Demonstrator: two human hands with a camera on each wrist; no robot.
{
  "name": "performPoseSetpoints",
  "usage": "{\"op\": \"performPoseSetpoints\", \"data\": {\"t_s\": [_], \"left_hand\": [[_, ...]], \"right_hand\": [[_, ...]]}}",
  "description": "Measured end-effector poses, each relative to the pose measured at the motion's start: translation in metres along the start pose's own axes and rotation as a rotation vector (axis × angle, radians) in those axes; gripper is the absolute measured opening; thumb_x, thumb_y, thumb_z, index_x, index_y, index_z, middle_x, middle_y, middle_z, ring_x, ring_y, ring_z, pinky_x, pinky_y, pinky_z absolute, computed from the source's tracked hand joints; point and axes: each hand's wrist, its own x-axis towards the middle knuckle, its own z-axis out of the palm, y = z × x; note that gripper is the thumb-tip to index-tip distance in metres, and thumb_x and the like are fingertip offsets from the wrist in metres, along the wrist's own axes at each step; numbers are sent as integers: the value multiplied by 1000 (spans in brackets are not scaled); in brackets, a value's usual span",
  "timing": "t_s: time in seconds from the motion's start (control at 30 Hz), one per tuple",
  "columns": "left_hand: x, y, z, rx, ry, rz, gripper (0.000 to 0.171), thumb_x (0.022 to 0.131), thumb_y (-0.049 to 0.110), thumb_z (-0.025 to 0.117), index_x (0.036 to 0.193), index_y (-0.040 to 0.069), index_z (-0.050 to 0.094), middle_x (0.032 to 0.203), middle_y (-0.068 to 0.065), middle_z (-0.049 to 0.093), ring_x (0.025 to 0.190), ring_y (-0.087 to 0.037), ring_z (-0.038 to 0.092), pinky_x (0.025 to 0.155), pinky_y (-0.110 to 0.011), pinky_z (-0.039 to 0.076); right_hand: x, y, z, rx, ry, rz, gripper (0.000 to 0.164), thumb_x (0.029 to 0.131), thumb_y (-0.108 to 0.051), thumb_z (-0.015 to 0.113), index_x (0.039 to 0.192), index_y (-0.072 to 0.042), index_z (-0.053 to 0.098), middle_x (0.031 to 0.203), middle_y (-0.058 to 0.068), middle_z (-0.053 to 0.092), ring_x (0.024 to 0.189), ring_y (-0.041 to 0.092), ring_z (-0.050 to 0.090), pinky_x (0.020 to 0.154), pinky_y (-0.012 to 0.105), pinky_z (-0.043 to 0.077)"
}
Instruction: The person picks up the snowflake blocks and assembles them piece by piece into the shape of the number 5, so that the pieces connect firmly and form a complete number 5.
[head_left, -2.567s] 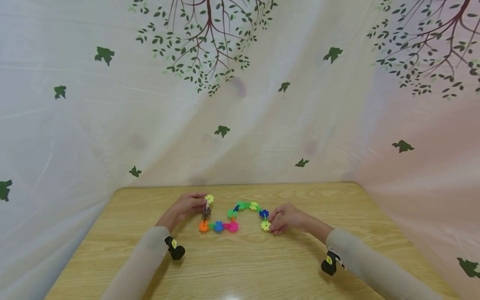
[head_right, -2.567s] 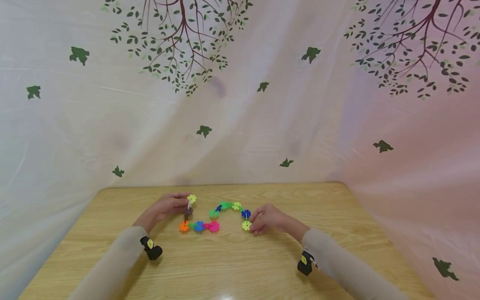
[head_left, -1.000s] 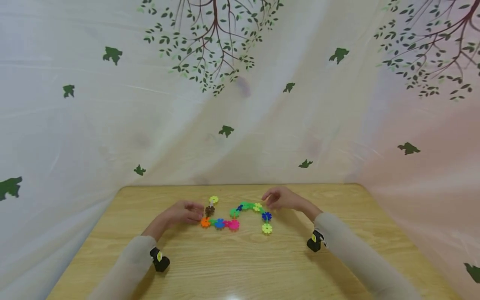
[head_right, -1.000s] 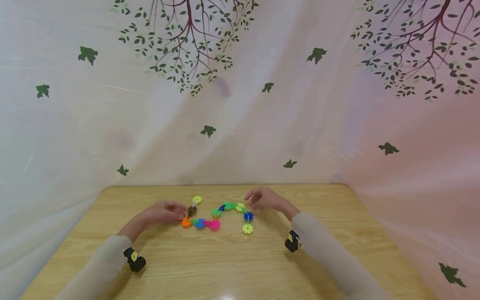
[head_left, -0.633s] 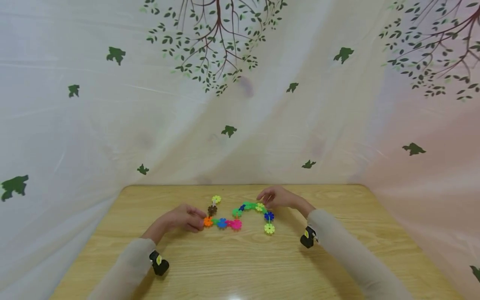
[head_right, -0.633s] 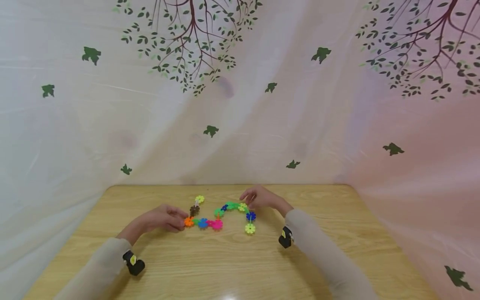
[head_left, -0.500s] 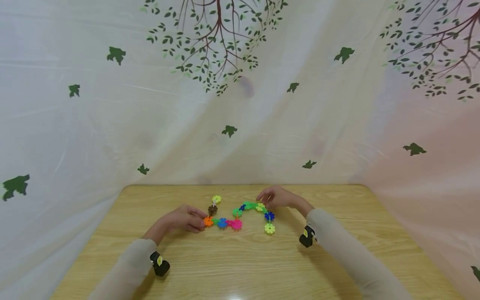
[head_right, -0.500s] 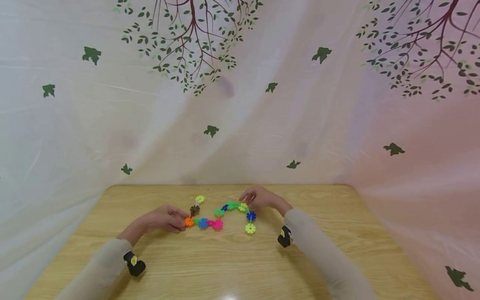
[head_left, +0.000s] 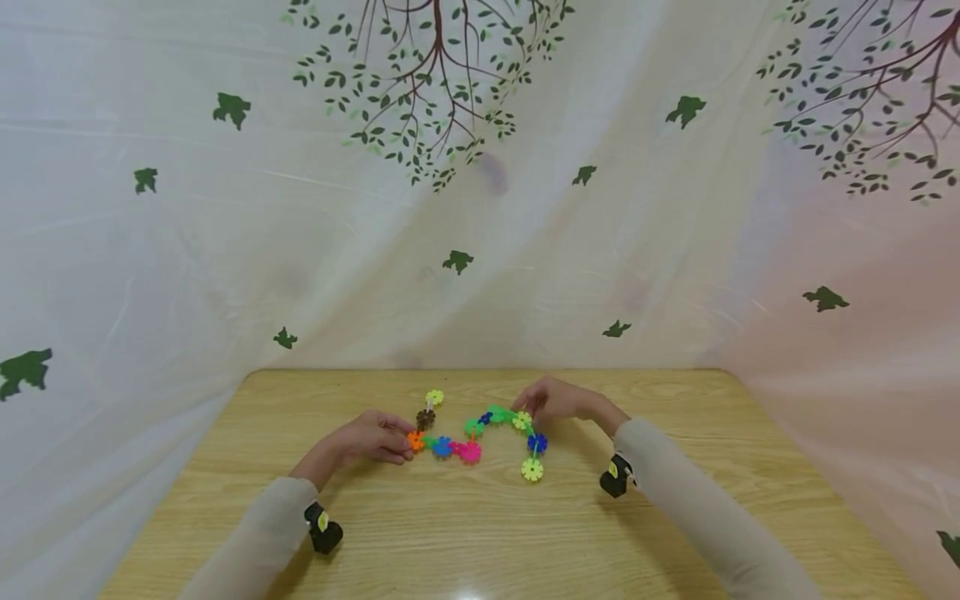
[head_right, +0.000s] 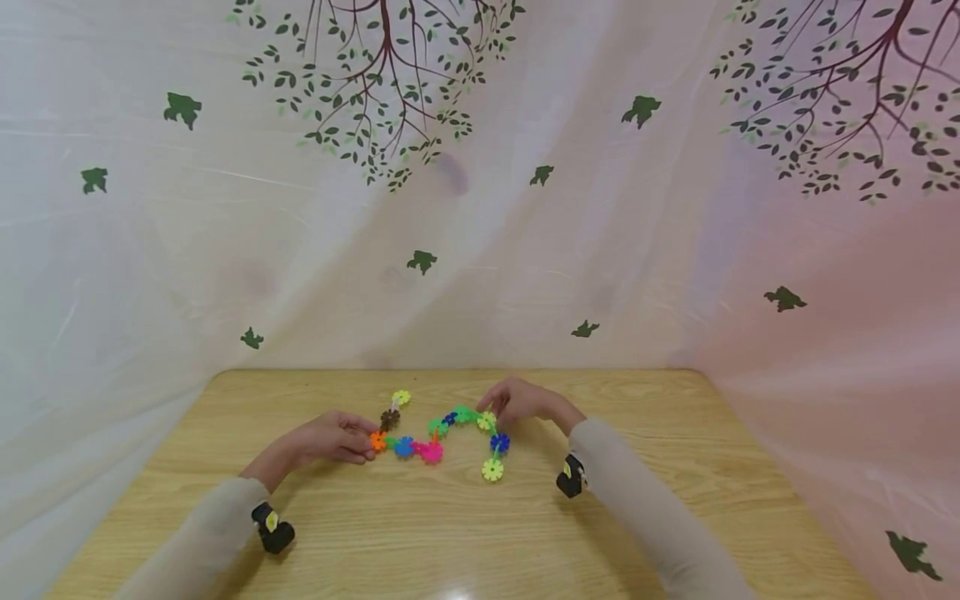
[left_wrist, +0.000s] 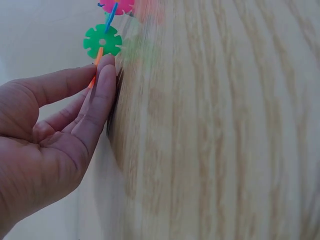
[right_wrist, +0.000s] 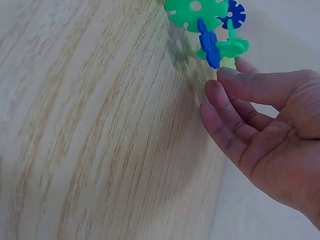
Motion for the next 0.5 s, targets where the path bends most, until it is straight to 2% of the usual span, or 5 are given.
{"op": "performPoseSetpoints", "data": {"t_s": [0.3,0.5], "left_hand": [[8,0,3,-26,48,23,44,100,-2,57,140,-17,47,99,-8,73,90,-12,71,86,-29,62],[18,1,6,-29,95,48,44,101,-3,55,143,-14,47,104,-10,70,90,-11,69,87,-30,61]], "right_hand": [[-16,0,2,22,-32,-5,38,84,6,76,121,0,71,97,14,69,86,16,60,76,27,53],[-27,7,12,29,-14,-28,32,85,3,77,117,0,72,92,12,69,82,13,61,73,26,54]]}}
